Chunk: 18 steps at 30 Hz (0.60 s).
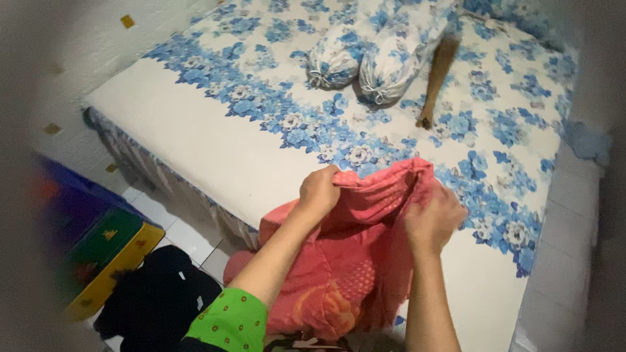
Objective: The person picks up a blanket from the floor, spreads it out on a bed, and proceeds to fold it into a rectangular shape.
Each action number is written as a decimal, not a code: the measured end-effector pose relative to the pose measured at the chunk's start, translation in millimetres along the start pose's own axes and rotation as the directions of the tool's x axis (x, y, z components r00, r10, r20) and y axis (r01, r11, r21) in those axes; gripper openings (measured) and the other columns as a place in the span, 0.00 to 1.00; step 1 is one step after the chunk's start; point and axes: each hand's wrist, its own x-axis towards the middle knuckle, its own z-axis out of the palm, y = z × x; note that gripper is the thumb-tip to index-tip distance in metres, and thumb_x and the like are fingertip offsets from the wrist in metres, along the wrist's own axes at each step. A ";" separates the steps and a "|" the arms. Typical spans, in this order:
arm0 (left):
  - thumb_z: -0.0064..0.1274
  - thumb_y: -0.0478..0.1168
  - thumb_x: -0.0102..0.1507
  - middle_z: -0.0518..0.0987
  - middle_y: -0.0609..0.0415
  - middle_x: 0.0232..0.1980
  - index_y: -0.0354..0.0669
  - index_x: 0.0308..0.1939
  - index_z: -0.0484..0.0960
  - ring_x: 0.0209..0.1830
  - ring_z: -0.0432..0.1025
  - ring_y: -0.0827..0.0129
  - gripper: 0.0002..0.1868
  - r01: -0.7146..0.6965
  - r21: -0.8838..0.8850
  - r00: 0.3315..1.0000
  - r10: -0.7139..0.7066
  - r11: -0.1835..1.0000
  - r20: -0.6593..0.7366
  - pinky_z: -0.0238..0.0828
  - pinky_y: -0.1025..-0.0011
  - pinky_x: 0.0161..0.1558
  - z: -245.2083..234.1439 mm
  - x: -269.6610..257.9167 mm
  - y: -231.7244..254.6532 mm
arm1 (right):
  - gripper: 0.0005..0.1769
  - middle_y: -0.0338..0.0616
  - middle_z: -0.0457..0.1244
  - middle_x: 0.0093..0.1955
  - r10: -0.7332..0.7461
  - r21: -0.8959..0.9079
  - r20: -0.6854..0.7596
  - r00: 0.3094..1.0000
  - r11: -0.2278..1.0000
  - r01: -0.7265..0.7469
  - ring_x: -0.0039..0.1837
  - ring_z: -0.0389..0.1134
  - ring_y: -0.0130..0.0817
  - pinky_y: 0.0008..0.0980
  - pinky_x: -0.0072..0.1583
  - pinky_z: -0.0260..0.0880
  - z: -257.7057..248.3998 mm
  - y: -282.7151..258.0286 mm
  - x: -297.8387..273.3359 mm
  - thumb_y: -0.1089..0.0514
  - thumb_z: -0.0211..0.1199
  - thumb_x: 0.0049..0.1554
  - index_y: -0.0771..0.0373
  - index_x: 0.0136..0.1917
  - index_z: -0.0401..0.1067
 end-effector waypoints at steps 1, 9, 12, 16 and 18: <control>0.51 0.31 0.56 0.84 0.40 0.42 0.46 0.44 0.85 0.46 0.77 0.43 0.14 -0.008 -0.002 1.000 0.008 1.000 0.017 0.73 0.50 0.48 4.9 3.1 1.6 | 0.25 0.52 0.66 0.59 0.010 0.168 0.211 0.977 0.985 -0.046 0.63 0.64 0.54 0.51 0.65 0.63 -5.6 -14.4 0.0 0.59 0.62 0.52 0.61 0.64 0.71; 0.60 0.37 0.54 0.81 0.46 0.36 0.35 0.51 0.74 0.35 0.79 0.55 0.23 0.456 -0.432 0.817 -0.174 0.778 0.549 0.77 0.50 0.38 3.5 14.2 8.9 | 0.67 0.62 0.61 0.67 -0.363 0.332 0.089 0.928 0.889 0.316 0.72 0.56 0.64 0.63 0.74 0.31 21.2 -102.1 -23.6 0.57 0.78 0.33 0.65 0.80 0.47; 0.56 0.39 0.56 0.78 0.46 0.39 0.38 0.62 0.69 0.37 0.72 0.60 0.30 0.488 -0.548 0.782 -0.062 0.680 0.620 0.68 0.55 0.39 -2.7 23.8 -14.0 | 0.54 0.49 0.66 0.48 -0.237 0.262 0.316 0.919 0.953 0.156 0.59 0.65 0.50 0.58 0.79 0.40 33.9 -88.2 -26.2 0.57 0.77 0.41 0.59 0.78 0.58; 0.56 0.52 0.63 0.78 0.44 0.55 0.43 0.72 0.58 0.58 0.74 0.64 0.38 0.403 -0.600 0.702 0.187 0.691 0.687 0.68 0.67 0.62 -1.0 27.4 -68.2 | 0.18 0.48 0.67 0.38 -0.078 0.181 0.249 0.965 0.983 0.032 0.51 0.68 0.50 0.47 0.70 0.59 43.1 -72.2 -19.2 0.47 0.74 0.50 0.58 0.50 0.78; 0.59 0.53 0.59 0.69 0.44 0.69 0.43 0.79 0.54 0.69 0.64 0.63 0.49 0.399 -0.596 0.567 0.324 0.697 0.758 0.58 0.65 0.70 6.8 20.5 -89.4 | 0.20 0.52 0.66 0.35 -0.016 0.129 0.240 0.971 0.992 -0.016 0.49 0.68 0.53 0.46 0.66 0.62 45.8 -69.9 -14.5 0.42 0.74 0.53 0.61 0.43 0.79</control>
